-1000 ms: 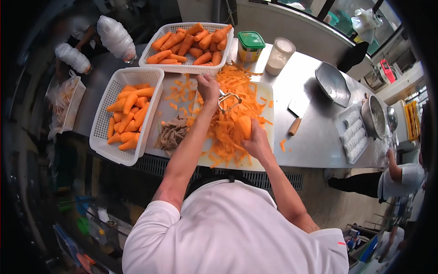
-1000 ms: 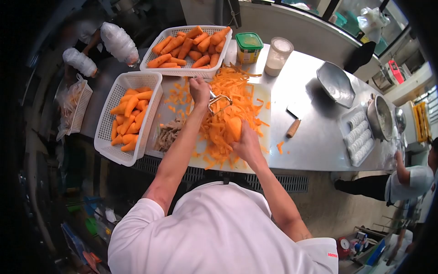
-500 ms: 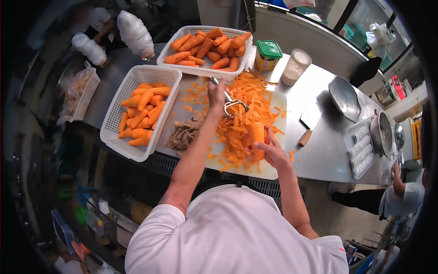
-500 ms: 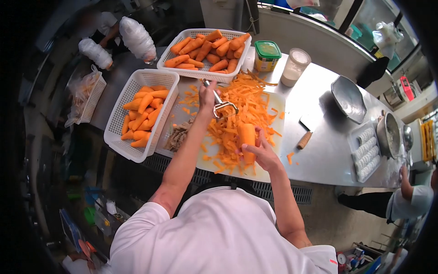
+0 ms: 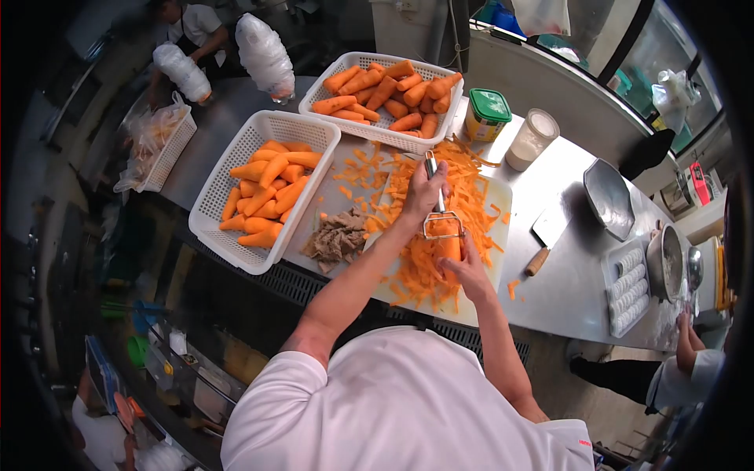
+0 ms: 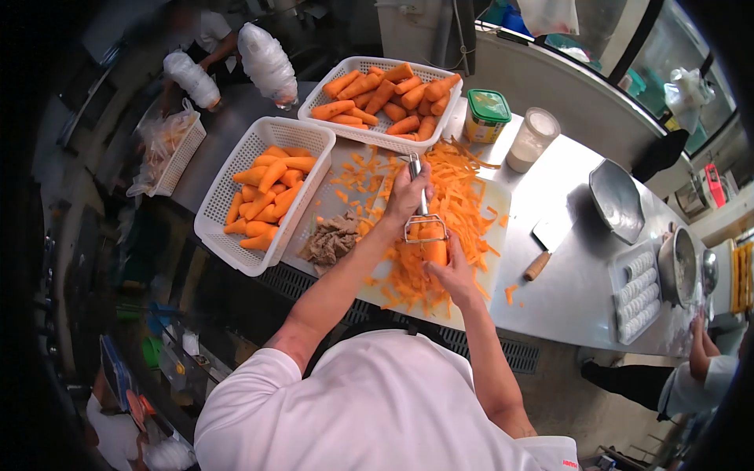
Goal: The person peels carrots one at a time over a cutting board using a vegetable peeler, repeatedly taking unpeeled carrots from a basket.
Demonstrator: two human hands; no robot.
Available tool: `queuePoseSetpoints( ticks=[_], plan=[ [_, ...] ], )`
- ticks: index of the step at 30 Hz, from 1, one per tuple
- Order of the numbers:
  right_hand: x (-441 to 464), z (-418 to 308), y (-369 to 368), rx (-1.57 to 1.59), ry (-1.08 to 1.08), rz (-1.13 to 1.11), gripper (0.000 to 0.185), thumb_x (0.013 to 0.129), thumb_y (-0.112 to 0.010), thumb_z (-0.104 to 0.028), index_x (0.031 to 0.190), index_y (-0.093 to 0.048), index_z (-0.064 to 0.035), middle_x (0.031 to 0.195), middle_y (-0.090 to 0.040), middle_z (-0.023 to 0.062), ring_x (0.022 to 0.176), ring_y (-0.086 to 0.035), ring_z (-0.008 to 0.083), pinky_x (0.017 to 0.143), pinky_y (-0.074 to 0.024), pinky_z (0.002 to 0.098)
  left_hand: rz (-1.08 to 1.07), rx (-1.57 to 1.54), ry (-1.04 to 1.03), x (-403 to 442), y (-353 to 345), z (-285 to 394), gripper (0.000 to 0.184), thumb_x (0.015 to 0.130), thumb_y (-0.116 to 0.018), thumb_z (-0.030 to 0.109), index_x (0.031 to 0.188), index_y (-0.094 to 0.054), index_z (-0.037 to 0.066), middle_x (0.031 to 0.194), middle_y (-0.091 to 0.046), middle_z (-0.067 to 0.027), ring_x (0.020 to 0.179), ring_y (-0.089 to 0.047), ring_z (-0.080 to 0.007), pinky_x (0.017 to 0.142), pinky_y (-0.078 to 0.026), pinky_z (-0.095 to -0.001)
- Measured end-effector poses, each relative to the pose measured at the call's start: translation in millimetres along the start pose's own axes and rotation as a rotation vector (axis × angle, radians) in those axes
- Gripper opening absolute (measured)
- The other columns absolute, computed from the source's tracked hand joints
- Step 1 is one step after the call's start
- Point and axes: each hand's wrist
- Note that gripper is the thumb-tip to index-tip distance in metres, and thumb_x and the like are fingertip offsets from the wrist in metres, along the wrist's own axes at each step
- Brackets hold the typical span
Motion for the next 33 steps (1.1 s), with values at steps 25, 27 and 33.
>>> queuePoseSetpoints(
  ticks=[25,27,33],
  plan=[
    [-8,-31,15,-0.487,0.123,-0.011,0.071,0.073,-0.068,-0.011,0.138,-0.041,-0.0030,0.114,-0.063,0.0206,0.102,-0.063,0.0349,0.089,-0.0493,0.0407,0.353,0.133,-0.214,37,24,-7,0.028,0.099,-0.059,0.032,0.086,-0.050,0.008,0.062,-0.050,0.0006,0.049,-0.049,-0.0086,0.046,-0.041,-0.0248],
    [-9,-33,14,-0.529,0.064,0.010,0.071,0.073,-0.067,-0.011,0.138,-0.040,-0.0018,0.114,-0.064,0.0244,0.105,-0.062,0.0404,0.089,-0.0491,0.0435,0.286,0.120,-0.076,16,12,18,0.025,0.098,-0.060,0.028,0.095,-0.046,0.008,0.066,-0.051,0.0008,0.055,-0.052,-0.0091,0.053,-0.044,-0.0252],
    [-9,-34,10,-0.690,0.128,0.047,0.068,0.072,-0.068,-0.010,0.134,-0.042,0.0001,0.108,-0.064,0.0285,0.103,-0.061,0.0459,0.087,-0.0490,0.0473,0.262,0.274,0.005,15,12,-2,0.021,0.100,-0.055,0.026,0.094,-0.047,0.008,0.062,-0.050,0.0011,0.054,-0.053,-0.0093,0.050,-0.044,-0.0256]
  ],
)
Point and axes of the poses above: each hand's wrist, its own x-axis towards the middle knuckle, its own y-axis out of the back of the hand, z = x × y
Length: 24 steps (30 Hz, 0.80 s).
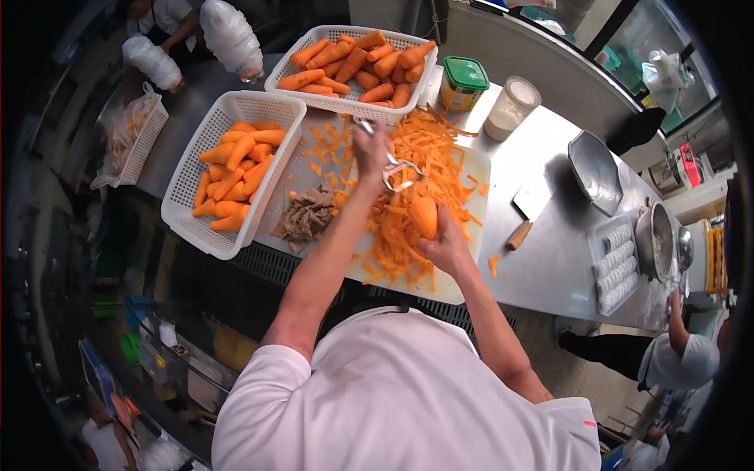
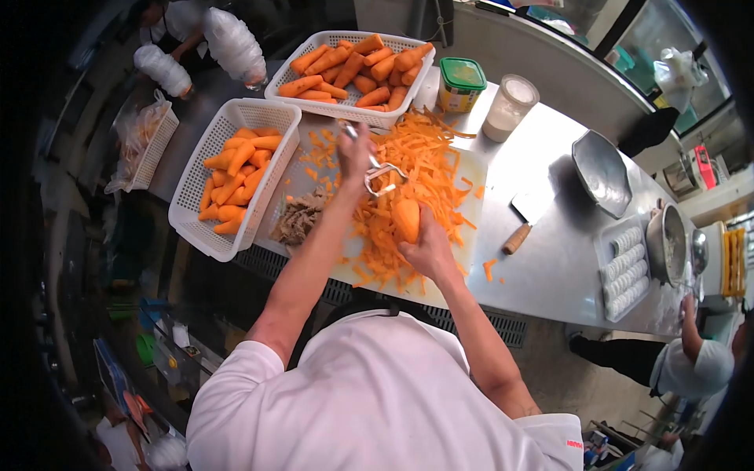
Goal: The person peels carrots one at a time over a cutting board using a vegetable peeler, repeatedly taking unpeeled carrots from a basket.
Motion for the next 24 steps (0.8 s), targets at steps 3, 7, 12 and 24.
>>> queuePoseSetpoints(
  ticks=[3,7,12,24],
  plan=[
    [-1,2,-3,-0.013,0.033,0.041,0.069,0.072,-0.069,-0.011,0.135,-0.042,0.0002,0.108,-0.064,0.0285,0.102,-0.061,0.0454,0.086,-0.0493,0.0474,0.050,-0.135,-0.092,-3,2,9,0.021,0.099,-0.056,0.027,0.091,-0.050,0.009,0.064,-0.054,-0.0001,0.051,-0.050,-0.0089,0.048,-0.042,-0.0282],
    [2,4,-8,-0.161,-0.059,-0.082,0.072,0.073,-0.071,-0.012,0.137,-0.040,-0.0003,0.110,-0.063,0.0302,0.105,-0.061,0.0453,0.088,-0.0497,0.0465,0.023,0.102,-0.009,-8,-8,-6,0.023,0.101,-0.052,0.027,0.098,-0.047,0.005,0.063,-0.049,-0.0002,0.053,-0.053,-0.0105,0.048,-0.043,-0.0273],
    [-2,42,8,0.794,-0.195,-0.196,0.076,0.080,-0.073,-0.007,0.144,-0.031,-0.0064,0.107,-0.064,0.0157,0.100,-0.067,0.0317,0.080,-0.0530,0.0417,0.220,-0.128,0.041,7,29,11,0.027,0.100,-0.055,0.031,0.098,-0.048,0.005,0.065,-0.051,-0.0007,0.053,-0.052,-0.0096,0.049,-0.044,-0.0278],
    [-2,16,-1,0.380,-0.270,-0.180,0.072,0.077,-0.067,-0.009,0.142,-0.038,-0.0098,0.098,-0.064,0.0129,0.069,-0.061,0.0198,0.063,-0.0516,0.0315,0.120,-0.220,-0.012,-19,2,1,0.024,0.101,-0.053,0.026,0.089,-0.048,0.006,0.063,-0.048,0.0010,0.047,-0.049,-0.0096,0.047,-0.042,-0.0250]
  ],
)
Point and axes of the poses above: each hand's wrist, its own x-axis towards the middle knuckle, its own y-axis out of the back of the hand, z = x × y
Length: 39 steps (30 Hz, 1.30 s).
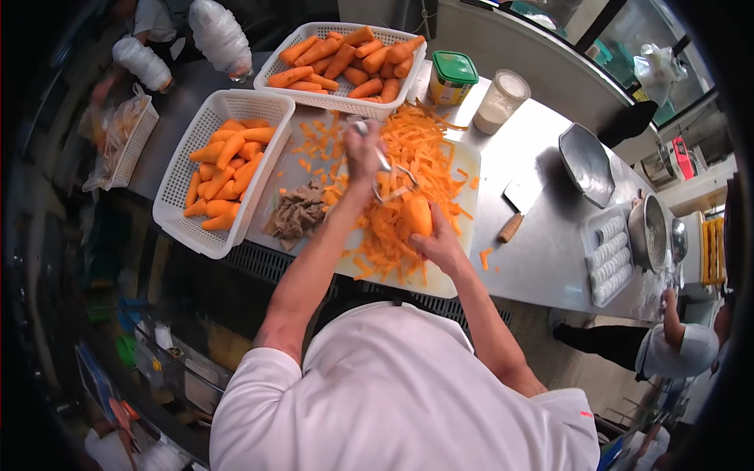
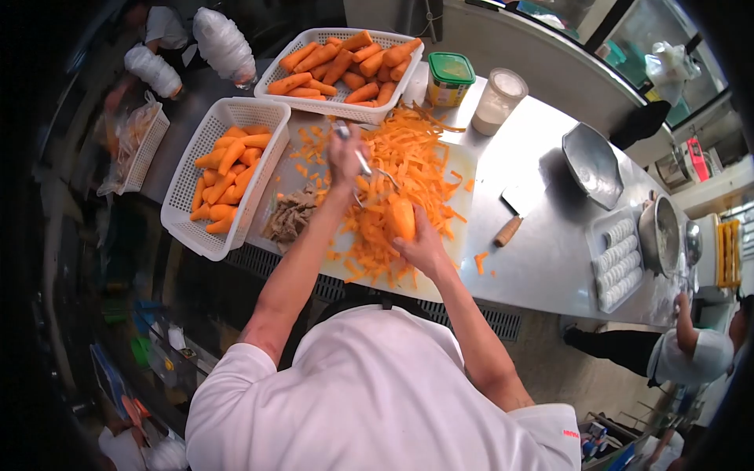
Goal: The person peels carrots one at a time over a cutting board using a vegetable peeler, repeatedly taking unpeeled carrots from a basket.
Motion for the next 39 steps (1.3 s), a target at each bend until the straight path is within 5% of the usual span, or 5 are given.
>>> queuePoseSetpoints(
  ticks=[11,14,19,26,39],
  plan=[
    [6,5,0,-0.337,0.133,0.101,0.070,0.075,-0.071,-0.013,0.138,-0.042,-0.0025,0.119,-0.063,0.0262,0.106,-0.064,0.0402,0.088,-0.0516,0.0407,-0.218,0.271,-0.066,-17,-27,-19,0.025,0.100,-0.053,0.027,0.088,-0.047,0.005,0.064,-0.053,-0.0023,0.050,-0.052,-0.0126,0.048,-0.045,-0.0301],
    [-4,14,5,-0.435,0.187,0.204,0.063,0.077,-0.067,-0.003,0.136,-0.045,-0.0066,0.106,-0.067,0.0112,0.090,-0.066,0.0237,0.077,-0.0535,0.0328,0.122,0.205,-0.049,36,-4,-28,0.025,0.100,-0.053,0.026,0.087,-0.047,0.006,0.064,-0.054,-0.0026,0.051,-0.053,-0.0120,0.048,-0.044,-0.0300],
    [-25,-17,16,0.541,0.040,-0.033,0.067,0.083,-0.066,-0.005,0.142,-0.035,-0.0102,0.089,-0.063,0.0068,0.065,-0.059,0.0107,0.053,-0.0475,0.0248,-0.023,-0.073,0.001,11,-5,15,0.024,0.101,-0.053,0.027,0.093,-0.047,0.005,0.063,-0.052,-0.0024,0.051,-0.050,-0.0110,0.047,-0.042,-0.0274],
    [-8,-3,3,0.089,0.039,-0.038,0.071,0.081,-0.062,-0.001,0.144,-0.032,-0.0116,0.088,-0.060,0.0052,0.062,-0.055,0.0098,0.051,-0.0454,0.0253,-0.160,0.172,0.035,11,-6,-25,0.023,0.101,-0.053,0.026,0.089,-0.047,0.007,0.061,-0.050,-0.0007,0.050,-0.050,-0.0105,0.047,-0.040,-0.0269],
    [-3,-10,1,-0.509,0.274,0.193,0.070,0.071,-0.067,-0.004,0.136,-0.040,0.0007,0.104,-0.064,0.0276,0.099,-0.062,0.0451,0.087,-0.0497,0.0453,-0.073,0.046,-0.054,-11,-22,-12,0.026,0.099,-0.055,0.027,0.091,-0.046,0.005,0.059,-0.051,-0.0014,0.050,-0.051,-0.0114,0.049,-0.042,-0.0295]
  ],
)
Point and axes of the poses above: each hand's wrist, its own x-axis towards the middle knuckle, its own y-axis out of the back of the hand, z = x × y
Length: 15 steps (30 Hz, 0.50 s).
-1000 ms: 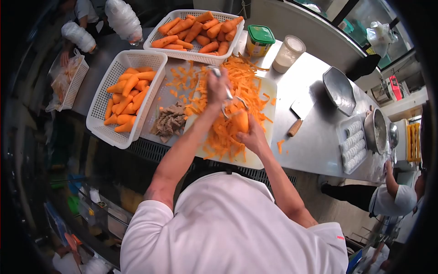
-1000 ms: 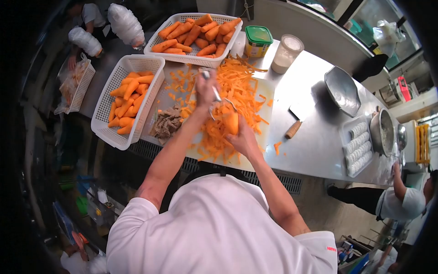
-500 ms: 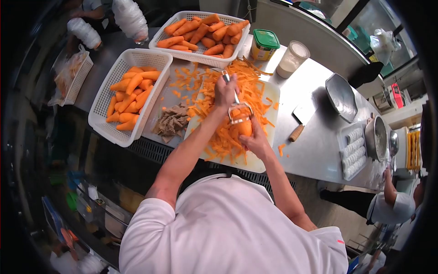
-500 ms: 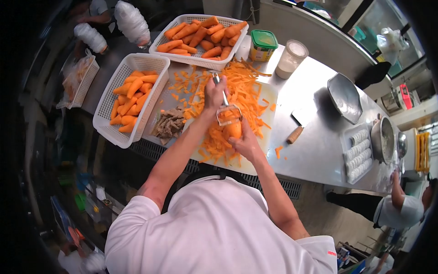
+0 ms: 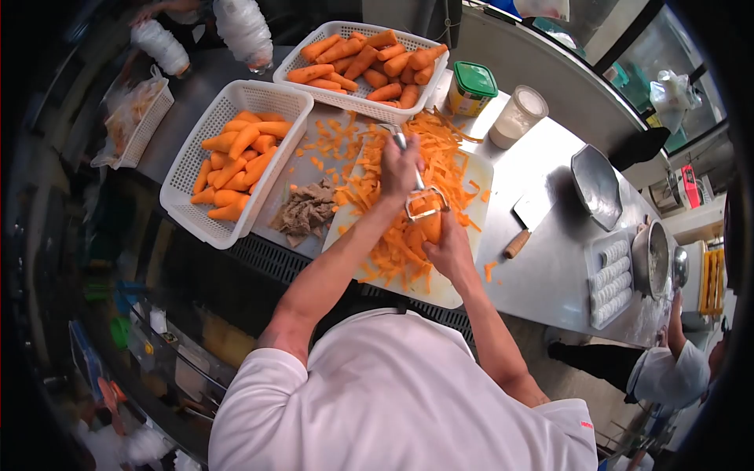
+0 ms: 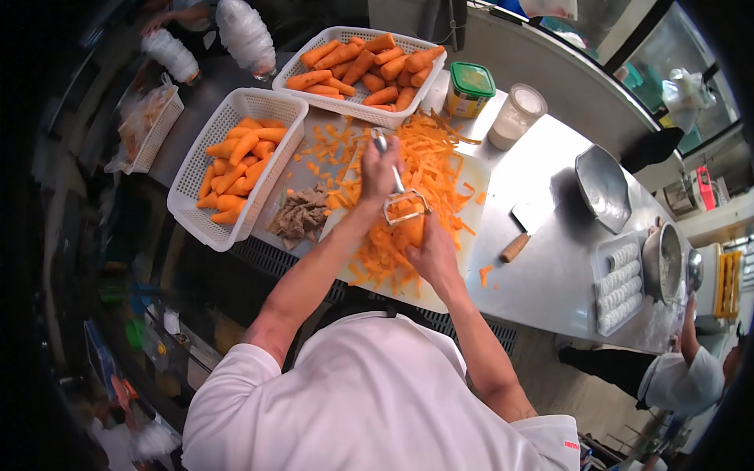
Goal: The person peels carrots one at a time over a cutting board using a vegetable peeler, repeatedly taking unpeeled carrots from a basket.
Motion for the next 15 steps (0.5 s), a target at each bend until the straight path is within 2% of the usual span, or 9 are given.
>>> queuePoseSetpoints(
  ticks=[1,2,3,5,6,9,11,13,15],
  plan=[
    [2,-2,0,-0.054,-0.009,-0.045,0.072,0.071,-0.066,-0.003,0.137,-0.039,0.0011,0.103,-0.064,0.0281,0.099,-0.061,0.0459,0.087,-0.0493,0.0470,-0.048,0.053,-0.051,-3,-5,-3,0.025,0.100,-0.054,0.027,0.090,-0.046,0.005,0.058,-0.051,-0.0013,0.049,-0.050,-0.0114,0.049,-0.042,-0.0298],
    [-1,-2,1,-0.056,-0.001,-0.052,0.072,0.071,-0.066,-0.003,0.137,-0.039,0.0011,0.103,-0.064,0.0281,0.099,-0.061,0.0459,0.087,-0.0493,0.0470,0.020,0.107,0.090,9,4,-1,0.025,0.099,-0.054,0.026,0.090,-0.046,0.005,0.060,-0.049,-0.0006,0.048,-0.049,-0.0114,0.048,-0.042,-0.0291],
    [-7,1,2,-0.093,0.062,-0.003,0.073,0.071,-0.066,-0.003,0.138,-0.037,0.0008,0.103,-0.063,0.0287,0.099,-0.060,0.0465,0.087,-0.0490,0.0478,0.030,0.105,0.087,12,14,3,0.025,0.099,-0.054,0.026,0.090,-0.046,0.005,0.060,-0.049,-0.0006,0.048,-0.049,-0.0114,0.048,-0.042,-0.0291],
    [-6,4,6,-0.130,0.148,0.042,0.075,0.070,-0.066,-0.002,0.139,-0.036,0.0005,0.103,-0.062,0.0292,0.099,-0.060,0.0472,0.086,-0.0488,0.0486,0.208,-0.133,0.100,23,28,12,0.027,0.098,-0.057,0.028,0.092,-0.046,0.004,0.063,-0.049,-0.0013,0.048,-0.050,-0.0116,0.047,-0.042,-0.0281],
    [-7,7,5,-0.122,0.102,0.034,0.075,0.070,-0.066,-0.002,0.139,-0.037,0.0001,0.105,-0.062,0.0292,0.101,-0.059,0.0469,0.087,-0.0485,0.0484,0.227,-0.127,0.097,17,27,11,0.027,0.098,-0.057,0.028,0.092,-0.046,0.004,0.063,-0.049,-0.0013,0.048,-0.050,-0.0116,0.047,-0.042,-0.0281],
    [-3,4,-2,-0.107,0.062,-0.063,0.074,0.070,-0.067,-0.002,0.139,-0.039,-0.0011,0.110,-0.062,0.0280,0.105,-0.059,0.0455,0.089,-0.0482,0.0475,0.039,-0.122,-0.065,-7,11,8,0.022,0.100,-0.056,0.025,0.089,-0.044,0.009,0.065,-0.046,0.0024,0.050,-0.048,-0.0082,0.044,-0.040,-0.0270],
    [-7,-1,-2,-0.117,0.118,-0.078,0.074,0.070,-0.067,-0.003,0.138,-0.040,-0.0016,0.111,-0.063,0.0275,0.105,-0.059,0.0460,0.089,-0.0492,0.0463,0.156,-0.057,-0.172,0,40,6,0.022,0.100,-0.057,0.025,0.090,-0.044,0.009,0.069,-0.048,0.0009,0.050,-0.047,-0.0082,0.045,-0.040,-0.0264],
    [-1,2,-1,-0.080,0.184,-0.133,0.073,0.070,-0.069,-0.004,0.138,-0.041,-0.0021,0.111,-0.064,0.0232,0.101,-0.063,0.0411,0.086,-0.0510,0.0428,0.509,-0.177,-0.110,7,96,3,0.024,0.100,-0.058,0.024,0.092,-0.043,0.006,0.073,-0.048,-0.0005,0.055,-0.048,-0.0087,0.049,-0.041,-0.0261],
    [10,11,-9,0.088,0.165,-0.254,0.065,0.077,-0.068,-0.005,0.137,-0.043,-0.0037,0.106,-0.066,0.0166,0.096,-0.065,0.0312,0.083,-0.0520,0.0395,0.536,-0.083,-0.226,-17,141,17,0.022,0.101,-0.056,0.023,0.092,-0.043,0.007,0.073,-0.047,-0.0002,0.057,-0.047,-0.0084,0.051,-0.041,-0.0255]
  ],
)
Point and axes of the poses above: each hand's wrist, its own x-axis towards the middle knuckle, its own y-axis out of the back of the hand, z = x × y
